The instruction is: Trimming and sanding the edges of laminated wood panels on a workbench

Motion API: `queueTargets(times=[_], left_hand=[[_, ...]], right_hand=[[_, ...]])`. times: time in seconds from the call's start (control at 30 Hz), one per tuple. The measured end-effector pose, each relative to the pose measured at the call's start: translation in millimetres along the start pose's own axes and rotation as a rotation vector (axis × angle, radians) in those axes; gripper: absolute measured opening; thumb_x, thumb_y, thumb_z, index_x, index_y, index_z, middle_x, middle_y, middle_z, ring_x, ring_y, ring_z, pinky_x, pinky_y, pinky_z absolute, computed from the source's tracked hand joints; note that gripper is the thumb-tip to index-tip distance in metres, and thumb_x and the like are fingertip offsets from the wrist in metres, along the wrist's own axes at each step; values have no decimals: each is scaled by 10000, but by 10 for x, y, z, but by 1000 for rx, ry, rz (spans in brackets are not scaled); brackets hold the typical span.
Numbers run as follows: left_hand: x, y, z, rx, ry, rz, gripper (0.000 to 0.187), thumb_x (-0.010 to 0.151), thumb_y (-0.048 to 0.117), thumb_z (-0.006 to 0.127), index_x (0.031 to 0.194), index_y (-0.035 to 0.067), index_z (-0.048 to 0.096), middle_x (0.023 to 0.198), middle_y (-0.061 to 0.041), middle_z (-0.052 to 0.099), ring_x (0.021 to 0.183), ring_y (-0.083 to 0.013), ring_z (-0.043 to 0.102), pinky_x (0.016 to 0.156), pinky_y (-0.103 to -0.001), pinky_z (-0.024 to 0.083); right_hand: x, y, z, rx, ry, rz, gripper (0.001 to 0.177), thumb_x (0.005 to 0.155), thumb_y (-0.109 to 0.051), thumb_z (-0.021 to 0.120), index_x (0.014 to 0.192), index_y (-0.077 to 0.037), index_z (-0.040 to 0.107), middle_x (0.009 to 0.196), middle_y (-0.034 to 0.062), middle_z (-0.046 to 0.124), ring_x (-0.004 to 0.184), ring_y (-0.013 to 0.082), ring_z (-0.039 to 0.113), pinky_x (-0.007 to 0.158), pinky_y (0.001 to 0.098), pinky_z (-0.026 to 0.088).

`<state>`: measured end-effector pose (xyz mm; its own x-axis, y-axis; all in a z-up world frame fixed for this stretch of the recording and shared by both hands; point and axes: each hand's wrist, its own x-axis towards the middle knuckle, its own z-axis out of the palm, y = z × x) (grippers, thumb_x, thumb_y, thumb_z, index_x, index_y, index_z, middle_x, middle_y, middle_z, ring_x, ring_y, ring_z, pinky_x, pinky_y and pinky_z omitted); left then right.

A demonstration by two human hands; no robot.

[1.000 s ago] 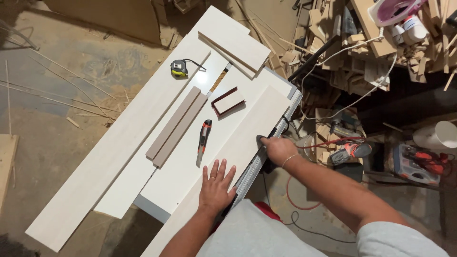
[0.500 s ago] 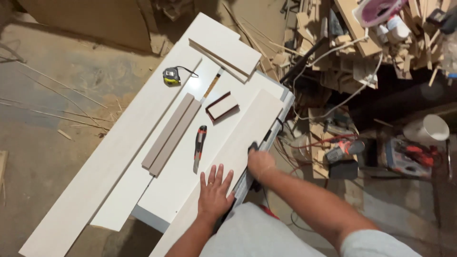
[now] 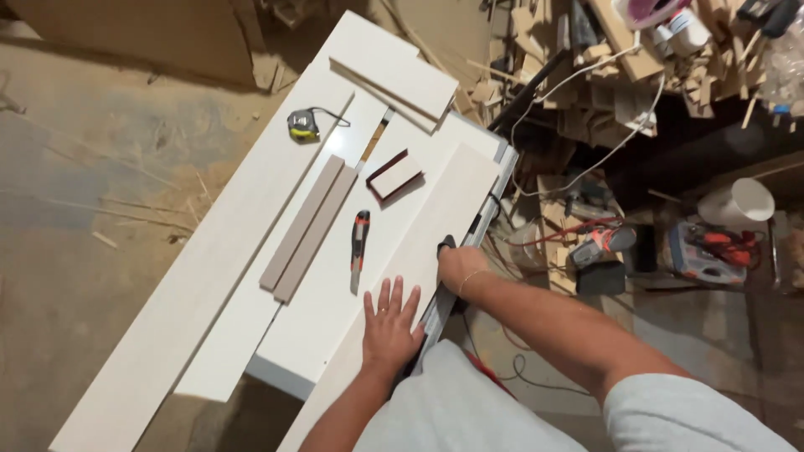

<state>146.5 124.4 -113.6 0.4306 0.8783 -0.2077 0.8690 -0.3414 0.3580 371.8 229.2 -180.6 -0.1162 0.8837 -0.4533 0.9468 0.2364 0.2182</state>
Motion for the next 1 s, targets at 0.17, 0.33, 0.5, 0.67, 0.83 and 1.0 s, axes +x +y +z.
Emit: queueTargets(times=[0.17,0.33,0.5,0.67,0.83,1.0], left_hand=[[23,-72,226,91,347,93,847,769,510,675,1542,263,437,1644,-149,335,1534,-363,251,1202,-666,149],[65,-84,217,81,384,95,873,752,516,680,1550,269,426,1656,-145,315,1541,-354,241,1213,-655,128],[-55,-49,352,113,335,75,838,796,558,614,1559,282,404,1654,-138,308,1547,-350,214,1227,-648,78],[28,-89,357,108,363,87,839,783,525,636,1553,272,415,1663,-138,292,1548,-349,213,1223,-652,94],[-20,-132,214,59,144,56,862,833,600,627,1570,249,353,1682,-141,187,1555,-355,103,1209,-646,9],[-663,-555,119,-306,545,-120,409,840,347,714,1183,133,654,1257,-111,649,1232,-336,571,1146,-520,343]], right_hand=[[-300,-92,-948,175,-214,64,318,943,-143,408,1093,-45,671,1027,185,753,951,427,726,830,522,576],[-212,-42,-793,130,-167,19,289,933,-159,420,1045,-85,676,975,133,768,895,403,743,767,515,586],[-433,-257,-677,158,-284,50,337,988,-210,424,1123,-37,678,997,187,767,926,413,755,742,522,616],[-393,-75,-605,109,-183,-51,263,981,-130,404,1102,-56,626,932,158,765,842,401,751,694,529,597],[-70,551,-1099,238,-159,245,359,1012,-179,360,1231,-80,627,1088,199,753,1000,453,734,820,566,600],[-132,866,-1090,411,-273,240,529,921,-367,447,1341,-84,598,1323,226,654,1212,418,641,1037,538,504]])
